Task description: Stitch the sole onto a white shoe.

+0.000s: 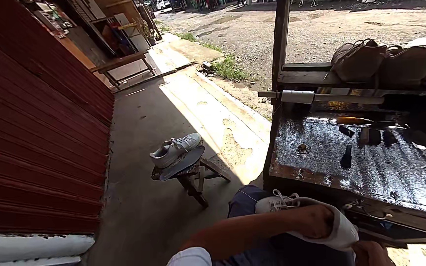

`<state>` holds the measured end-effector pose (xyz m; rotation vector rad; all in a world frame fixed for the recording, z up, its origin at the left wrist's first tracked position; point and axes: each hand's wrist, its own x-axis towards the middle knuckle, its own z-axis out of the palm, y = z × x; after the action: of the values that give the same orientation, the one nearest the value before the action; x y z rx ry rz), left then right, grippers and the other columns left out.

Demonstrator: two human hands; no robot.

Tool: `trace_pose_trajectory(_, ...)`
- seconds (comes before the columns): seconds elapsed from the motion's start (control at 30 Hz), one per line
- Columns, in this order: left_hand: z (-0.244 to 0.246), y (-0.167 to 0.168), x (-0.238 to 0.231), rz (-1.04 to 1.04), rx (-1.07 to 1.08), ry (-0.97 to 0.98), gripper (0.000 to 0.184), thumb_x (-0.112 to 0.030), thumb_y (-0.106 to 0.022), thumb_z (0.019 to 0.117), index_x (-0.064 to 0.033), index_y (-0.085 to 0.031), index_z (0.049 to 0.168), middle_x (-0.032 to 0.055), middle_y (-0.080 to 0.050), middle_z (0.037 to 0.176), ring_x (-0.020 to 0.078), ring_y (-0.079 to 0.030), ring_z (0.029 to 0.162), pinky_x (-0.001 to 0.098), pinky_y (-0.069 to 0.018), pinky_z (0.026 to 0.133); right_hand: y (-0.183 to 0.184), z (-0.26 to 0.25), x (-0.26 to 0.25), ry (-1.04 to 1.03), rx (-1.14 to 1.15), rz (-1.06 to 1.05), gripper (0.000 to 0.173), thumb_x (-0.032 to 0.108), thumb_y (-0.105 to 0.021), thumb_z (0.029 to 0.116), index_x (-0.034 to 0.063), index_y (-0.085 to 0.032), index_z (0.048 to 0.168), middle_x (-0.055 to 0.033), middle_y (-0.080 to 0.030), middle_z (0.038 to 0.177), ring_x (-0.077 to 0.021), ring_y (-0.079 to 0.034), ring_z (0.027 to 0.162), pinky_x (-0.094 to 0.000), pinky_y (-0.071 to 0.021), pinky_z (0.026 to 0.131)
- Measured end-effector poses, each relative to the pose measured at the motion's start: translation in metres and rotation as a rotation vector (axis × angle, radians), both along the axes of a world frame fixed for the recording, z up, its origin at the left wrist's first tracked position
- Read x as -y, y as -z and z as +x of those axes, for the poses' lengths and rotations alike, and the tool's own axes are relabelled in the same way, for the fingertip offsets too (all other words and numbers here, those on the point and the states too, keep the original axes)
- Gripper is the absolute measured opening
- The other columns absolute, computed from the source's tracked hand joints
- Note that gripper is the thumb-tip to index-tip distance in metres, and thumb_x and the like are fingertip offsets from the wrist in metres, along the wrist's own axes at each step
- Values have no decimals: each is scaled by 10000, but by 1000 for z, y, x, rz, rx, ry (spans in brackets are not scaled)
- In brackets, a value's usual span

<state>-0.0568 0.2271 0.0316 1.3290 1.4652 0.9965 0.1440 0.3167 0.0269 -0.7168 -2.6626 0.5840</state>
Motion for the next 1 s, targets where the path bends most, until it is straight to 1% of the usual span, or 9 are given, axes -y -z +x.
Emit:
trace_pose_trajectory(0.13,-9,2,2,102,-227,90,128,-25,-623,950,80,-694,934,189,-685,833,271,-670,805,457,-529,748,4,2,-2,-8,-20,-33,194,61,-556,999,-97,-669,1008,-272,-699,947,-451,-708,863,-585,-568,765)
trace_pose_trajectory(0.2,-10,2,2,111,-245,114,126,-21,-619,949,77,-694,925,185,-682,831,266,-663,801,447,-524,741,5,9,-12,-88,-37,-69,189,75,-583,999,-89,-675,1009,-258,-703,937,-428,-712,859,-565,-575,772)
trace_pose_trajectory(0.3,-15,-1,-1,66,-241,118,132,-28,-614,951,67,-692,903,168,-673,804,247,-651,771,433,-515,712,4,10,-35,-203,-14,-125,278,211,-664,997,-63,-677,1049,-229,-711,928,-392,-714,838,-571,-579,768)
trace_pose_trajectory(0.37,-21,-9,2,9,-186,82,148,-41,-597,971,56,-689,908,123,-665,792,176,-631,749,373,-508,701,8,0,-38,-151,-64,-46,419,390,-657,984,-27,-691,994,-192,-704,801,-366,-703,695,-571,-560,618)
trace_pose_trajectory(0.43,-22,-10,5,-68,-76,32,155,-77,-574,999,7,-682,927,27,-638,779,55,-590,720,270,-502,688,7,-1,-38,-78,-100,45,537,532,-584,971,9,-688,906,-133,-651,663,-304,-653,556,-506,-511,492)
trace_pose_trajectory(0.5,-19,-4,6,-96,15,-4,133,-63,-564,997,-31,-671,925,-8,-608,756,24,-554,679,234,-478,642,1,2,-40,-51,-58,0,532,527,-622,963,6,-700,889,-129,-655,660,-307,-662,571,-522,-525,516)
trace_pose_trajectory(0.6,-13,4,11,-109,63,-71,125,-67,-605,989,-68,-728,967,4,-680,786,46,-595,656,243,-508,596,15,28,-60,67,35,-14,594,601,-674,901,18,-668,789,-127,-614,607,-328,-638,549,-549,-498,500)
trace_pose_trajectory(0.8,-3,7,6,-101,30,-83,114,-32,-654,938,-96,-715,866,-41,-663,705,8,-582,603,211,-490,546,57,94,-74,255,110,-81,670,668,-668,870,13,-621,733,-112,-559,561,-317,-593,514,-546,-470,488)
trace_pose_trajectory(1.0,-3,7,2,-49,-56,-59,125,-16,-597,919,-94,-695,913,-54,-678,778,-16,-628,702,208,-539,639,68,85,-7,-191,-260,-277,749,812,-514,880,92,-547,677,-34,-479,528,-153,-473,464,-351,-404,459)
